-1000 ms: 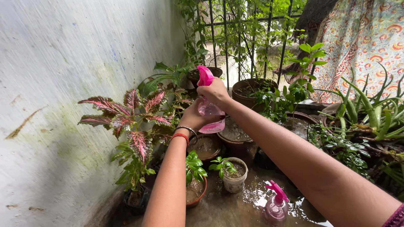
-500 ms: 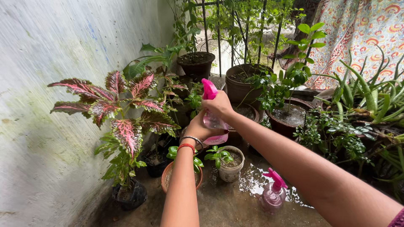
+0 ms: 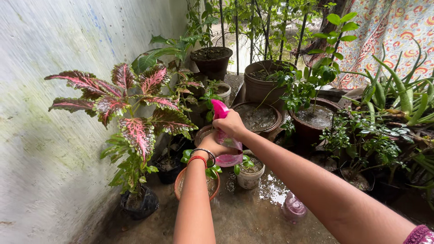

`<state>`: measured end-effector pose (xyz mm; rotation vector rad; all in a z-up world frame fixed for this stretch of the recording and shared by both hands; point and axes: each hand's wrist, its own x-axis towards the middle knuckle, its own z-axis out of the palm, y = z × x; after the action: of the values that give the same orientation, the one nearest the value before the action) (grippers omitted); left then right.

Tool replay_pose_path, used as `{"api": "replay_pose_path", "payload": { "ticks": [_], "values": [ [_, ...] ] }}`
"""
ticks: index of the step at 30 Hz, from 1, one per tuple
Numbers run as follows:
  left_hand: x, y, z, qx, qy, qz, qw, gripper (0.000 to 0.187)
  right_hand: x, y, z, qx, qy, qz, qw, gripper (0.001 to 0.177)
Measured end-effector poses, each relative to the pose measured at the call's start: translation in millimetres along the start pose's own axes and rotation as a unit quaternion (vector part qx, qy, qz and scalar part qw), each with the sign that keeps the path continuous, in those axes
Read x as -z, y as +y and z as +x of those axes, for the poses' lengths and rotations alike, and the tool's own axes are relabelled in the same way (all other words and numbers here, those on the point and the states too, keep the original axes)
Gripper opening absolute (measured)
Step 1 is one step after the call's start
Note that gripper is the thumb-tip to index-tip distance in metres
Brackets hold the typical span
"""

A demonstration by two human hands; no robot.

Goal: The person waters several potted plants on a balcony using a spray bottle.

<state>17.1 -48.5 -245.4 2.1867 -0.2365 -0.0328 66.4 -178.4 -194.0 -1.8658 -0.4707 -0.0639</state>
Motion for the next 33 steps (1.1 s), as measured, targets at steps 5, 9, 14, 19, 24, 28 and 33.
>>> {"api": "replay_pose_path", "payload": {
  "ticks": [5,9,14,19,24,28,33],
  "values": [
    [3,-2,-5,-0.011,-0.006,-0.009,1.000,0.119,-7,3,-1,-0.012,-0.007,-0.011,1.000,0.019],
    [1,-2,-8,0.004,-0.003,-0.024,1.000,0.122,-7,6,-1,0.000,-0.015,0.009,1.000,0.022],
    [-2,-6,-4,0.010,-0.020,-0.039,0.999,0.111,-6,9,-2,-0.005,-0.024,0.012,1.000,0.022],
    [-3,-7,-6,0.018,-0.024,-0.033,0.999,0.106,-9,10,-3,-0.017,-0.008,-0.033,0.999,0.021],
    [-2,-5,-3,-0.001,-0.018,-0.060,0.998,0.112,-6,5,0,-0.029,-0.036,0.015,0.999,0.020],
    [-1,3,-4,0.009,-0.009,-0.037,0.999,0.112,-3,3,2,-0.032,-0.020,-0.047,0.998,0.020],
    [-2,20,-2,0.016,-0.026,-0.012,0.999,0.099,7,5,4,-0.044,0.002,-0.080,0.996,0.019]
  ]
}}
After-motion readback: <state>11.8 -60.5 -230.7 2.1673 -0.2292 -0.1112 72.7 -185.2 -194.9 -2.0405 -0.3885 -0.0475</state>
